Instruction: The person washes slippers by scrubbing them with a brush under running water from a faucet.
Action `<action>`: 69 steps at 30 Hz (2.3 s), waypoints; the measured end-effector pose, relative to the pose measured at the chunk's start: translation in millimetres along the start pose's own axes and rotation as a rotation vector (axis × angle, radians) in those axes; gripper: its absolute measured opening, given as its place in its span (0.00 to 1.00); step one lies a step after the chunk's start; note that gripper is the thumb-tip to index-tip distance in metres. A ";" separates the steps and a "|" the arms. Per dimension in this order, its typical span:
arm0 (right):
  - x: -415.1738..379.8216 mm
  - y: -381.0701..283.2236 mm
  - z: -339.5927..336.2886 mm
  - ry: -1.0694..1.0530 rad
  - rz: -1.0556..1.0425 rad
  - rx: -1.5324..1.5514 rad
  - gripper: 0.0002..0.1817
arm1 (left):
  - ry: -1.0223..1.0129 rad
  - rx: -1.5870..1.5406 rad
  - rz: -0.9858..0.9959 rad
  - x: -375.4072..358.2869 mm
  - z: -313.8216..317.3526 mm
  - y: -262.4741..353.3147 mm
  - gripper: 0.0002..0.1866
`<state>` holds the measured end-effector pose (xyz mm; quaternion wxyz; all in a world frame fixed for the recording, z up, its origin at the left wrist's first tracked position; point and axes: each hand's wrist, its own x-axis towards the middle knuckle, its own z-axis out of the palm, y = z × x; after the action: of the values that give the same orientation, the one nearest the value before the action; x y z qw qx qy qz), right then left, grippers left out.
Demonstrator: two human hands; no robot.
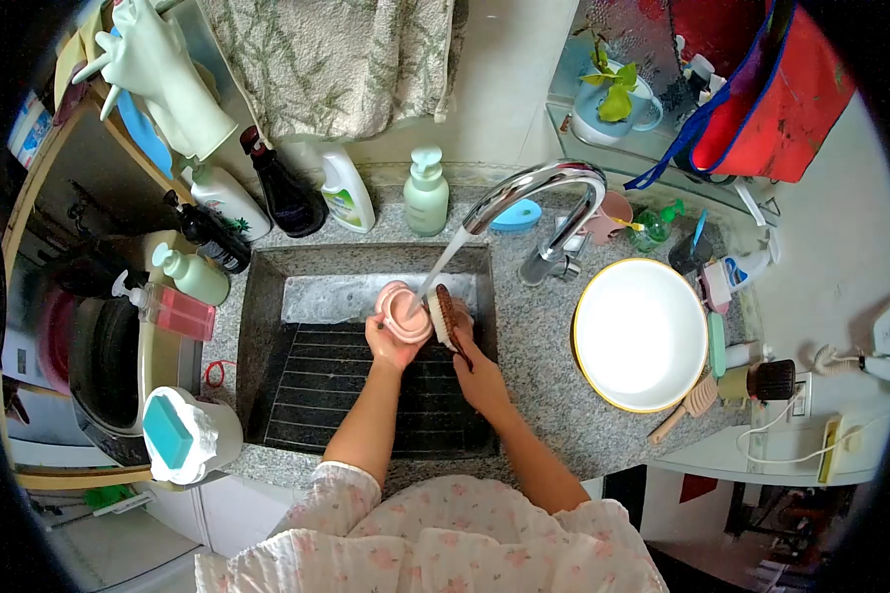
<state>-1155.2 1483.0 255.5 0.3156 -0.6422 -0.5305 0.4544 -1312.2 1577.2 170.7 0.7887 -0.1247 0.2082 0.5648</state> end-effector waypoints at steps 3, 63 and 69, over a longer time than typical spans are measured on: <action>-6.3 -0.9 -2.1 -0.029 0.002 0.036 0.25 | -0.118 -0.084 -0.051 -6.6 -11.1 6.4 0.34; 53.2 29.8 58.9 0.258 -0.472 -0.789 0.36 | -0.033 0.338 0.184 39.6 -30.6 -28.9 0.36; 29.2 16.6 40.8 0.053 -0.336 -0.764 0.35 | 0.091 0.271 0.205 15.2 -4.1 -6.0 0.36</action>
<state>-1185.4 1504.3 217.7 0.1378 -0.6292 -0.7501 0.1502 -1303.1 1586.2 159.8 0.7264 -0.0208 0.3295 0.6027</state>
